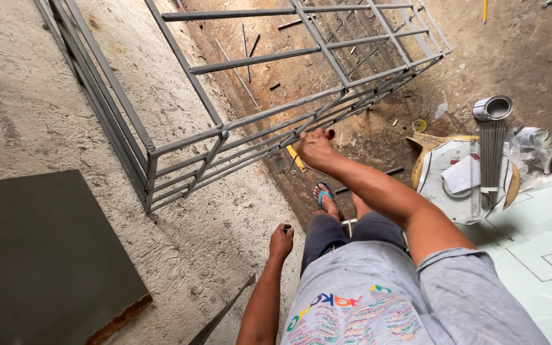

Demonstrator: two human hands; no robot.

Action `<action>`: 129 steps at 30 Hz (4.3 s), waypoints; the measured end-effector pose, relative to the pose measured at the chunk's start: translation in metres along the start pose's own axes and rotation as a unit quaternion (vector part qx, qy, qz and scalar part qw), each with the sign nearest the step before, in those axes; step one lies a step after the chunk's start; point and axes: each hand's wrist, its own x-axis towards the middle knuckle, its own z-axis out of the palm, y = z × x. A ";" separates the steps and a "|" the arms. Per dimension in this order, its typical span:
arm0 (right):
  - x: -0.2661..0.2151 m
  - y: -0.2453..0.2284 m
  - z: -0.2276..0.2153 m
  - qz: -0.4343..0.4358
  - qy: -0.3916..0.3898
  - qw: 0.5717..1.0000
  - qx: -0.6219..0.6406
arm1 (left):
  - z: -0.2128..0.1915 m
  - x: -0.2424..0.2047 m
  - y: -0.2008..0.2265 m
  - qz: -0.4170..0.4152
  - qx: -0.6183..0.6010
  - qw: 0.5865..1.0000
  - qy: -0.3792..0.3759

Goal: The person uses a paint roller to apply grey paint to a metal frame structure. They start standing and then squat to reach lower sections, systematically rolling paint along the bars.

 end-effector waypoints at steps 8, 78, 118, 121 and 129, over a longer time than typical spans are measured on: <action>0.011 -0.039 0.031 0.017 0.029 0.999 -0.027 | 0.019 0.012 -0.027 -0.011 0.000 1.000 0.001; -0.248 0.091 0.013 0.185 0.084 0.926 0.319 | 0.043 0.025 0.055 0.171 0.195 0.962 -0.088; -0.175 -0.017 -0.007 0.262 0.208 0.696 0.636 | 0.018 0.047 0.081 0.156 0.262 0.949 -0.085; -0.180 -0.012 0.001 0.299 0.153 0.704 0.626 | 0.027 0.054 0.072 0.152 0.288 0.941 -0.093; -0.176 -0.042 -0.055 0.232 0.169 0.688 0.667 | 0.018 0.050 0.077 0.228 0.307 0.914 -0.135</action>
